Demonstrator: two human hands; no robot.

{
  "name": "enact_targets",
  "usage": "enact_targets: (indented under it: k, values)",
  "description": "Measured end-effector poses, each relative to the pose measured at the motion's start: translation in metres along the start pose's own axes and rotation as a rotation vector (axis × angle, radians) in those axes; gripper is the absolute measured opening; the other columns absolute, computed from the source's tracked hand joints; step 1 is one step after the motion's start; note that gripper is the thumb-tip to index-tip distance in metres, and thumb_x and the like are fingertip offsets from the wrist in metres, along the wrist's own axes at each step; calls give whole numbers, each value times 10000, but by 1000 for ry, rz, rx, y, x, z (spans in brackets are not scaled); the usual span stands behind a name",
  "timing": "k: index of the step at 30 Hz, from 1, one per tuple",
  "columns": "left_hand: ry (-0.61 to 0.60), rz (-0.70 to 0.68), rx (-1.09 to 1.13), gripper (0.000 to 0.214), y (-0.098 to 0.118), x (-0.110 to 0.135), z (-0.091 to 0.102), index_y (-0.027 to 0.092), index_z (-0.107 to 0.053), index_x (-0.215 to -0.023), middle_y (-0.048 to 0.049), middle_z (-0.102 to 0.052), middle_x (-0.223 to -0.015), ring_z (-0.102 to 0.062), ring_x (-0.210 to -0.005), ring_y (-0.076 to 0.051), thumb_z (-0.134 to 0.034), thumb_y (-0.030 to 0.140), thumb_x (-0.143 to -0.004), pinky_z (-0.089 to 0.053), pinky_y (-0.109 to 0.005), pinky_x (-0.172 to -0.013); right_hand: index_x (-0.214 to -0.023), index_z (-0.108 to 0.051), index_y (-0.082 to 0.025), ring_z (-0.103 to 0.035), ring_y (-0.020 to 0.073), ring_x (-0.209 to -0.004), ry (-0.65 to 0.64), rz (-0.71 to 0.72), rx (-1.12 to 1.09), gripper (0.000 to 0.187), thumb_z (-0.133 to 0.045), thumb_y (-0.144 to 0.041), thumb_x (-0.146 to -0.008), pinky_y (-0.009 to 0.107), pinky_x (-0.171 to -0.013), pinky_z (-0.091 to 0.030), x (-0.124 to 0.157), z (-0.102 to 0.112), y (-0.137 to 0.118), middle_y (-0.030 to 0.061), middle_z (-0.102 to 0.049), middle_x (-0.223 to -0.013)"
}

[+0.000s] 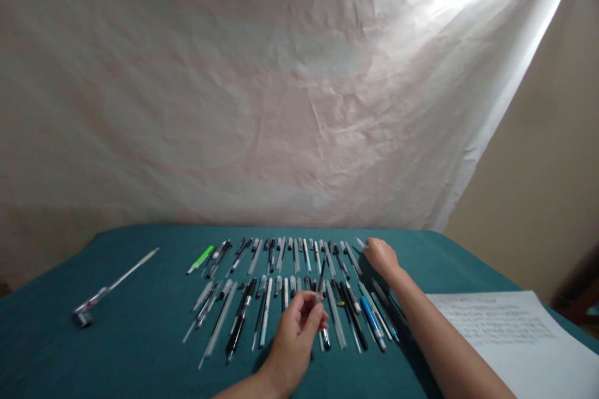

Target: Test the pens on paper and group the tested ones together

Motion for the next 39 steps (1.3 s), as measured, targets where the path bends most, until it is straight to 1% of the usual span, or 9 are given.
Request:
enact_targets:
  k: [3, 7, 9, 10, 12, 16, 23, 34, 39]
  values:
    - [-3, 2, 11, 213, 1, 1, -1, 159, -511, -940, -37, -566, -824, -552, -781, -164, -500, 340, -828, -450, -287, -730, -899, -618, -109, -589, 217, -822, -31, 76, -194, 241, -440, -254, -825, 297, -694, -429, -2, 17, -19, 108, -643, -825]
    - [14, 13, 29, 230, 0, 1, 1, 160, -518, -921, -33, -570, -797, -551, -769, -164, -526, 360, -808, -447, -278, -710, -1009, -550, -153, -576, 130, -728, -122, 248, -542, 343, -408, -421, -848, 233, -627, -458, 15, 49, -71, 31, -610, -840]
    - [14, 8, 40, 230, -1, 1, 1, 161, -519, -920, -31, -567, -797, -550, -774, -163, -526, 362, -809, -446, -276, -709, -934, -549, -151, -551, 121, -707, -269, 361, -997, 324, -528, -439, -787, 243, -636, -457, 36, 64, -107, 32, -581, -823]
    - [12, 2, 44, 227, -2, 0, 1, 160, -518, -924, -30, -565, -800, -549, -775, -161, -521, 359, -814, -444, -276, -709, -892, -551, -155, -537, 113, -685, -333, 387, -1115, 304, -568, -431, -765, 240, -627, -452, 47, 70, -121, 21, -567, -789]
    - [10, -5, 50, 225, -3, -1, 1, 159, -514, -935, -25, -559, -802, -546, -765, -155, -513, 354, -822, -441, -275, -705, -848, -556, -153, -512, 99, -653, -403, 412, -1213, 279, -607, -407, -745, 222, -600, -435, 63, 79, -142, 9, -548, -745]
    - [32, 8, 66, 246, -6, -1, 3, 159, -504, -933, -16, -551, -793, -541, -738, -150, -530, 370, -810, -439, -275, -691, -824, -565, -149, -492, 94, -662, -432, 443, -1220, 267, -622, -394, -736, 205, -575, -411, 78, 86, -160, 12, -545, -759]
    - [40, 16, 92, 276, -6, -1, 3, 160, -500, -921, -17, -551, -789, -536, -733, -155, -558, 393, -785, -433, -272, -677, -844, -577, -144, -494, 105, -687, -502, 505, -1161, 314, -628, -428, -720, 219, -597, -406, 86, 85, -168, 20, -559, -792]
    - [41, -11, 74, 266, -1, -1, 5, 163, -516, -906, -12, -556, -743, -533, -705, -158, -552, 398, -786, -420, -270, -655, -839, -566, -131, -500, 99, -658, -748, 548, -1046, 308, -655, -395, -706, 222, -615, -400, 103, 55, -178, 4, -569, -732]
    - [42, -17, 70, 268, -2, -1, 5, 156, -511, -932, -16, -558, -746, -539, -701, -157, -540, 387, -798, -423, -277, -663, -838, -559, -130, -512, 101, -669, -776, 540, -1051, 315, -656, -398, -702, 223, -625, -404, 105, 53, -180, 4, -574, -737]
Point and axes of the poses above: each hand's wrist, its own x-axis away from the middle knuckle, its own z-axis out of the back of the hand, y = z × x, the point moved 10 cm from there along -x, towards the middle knuckle
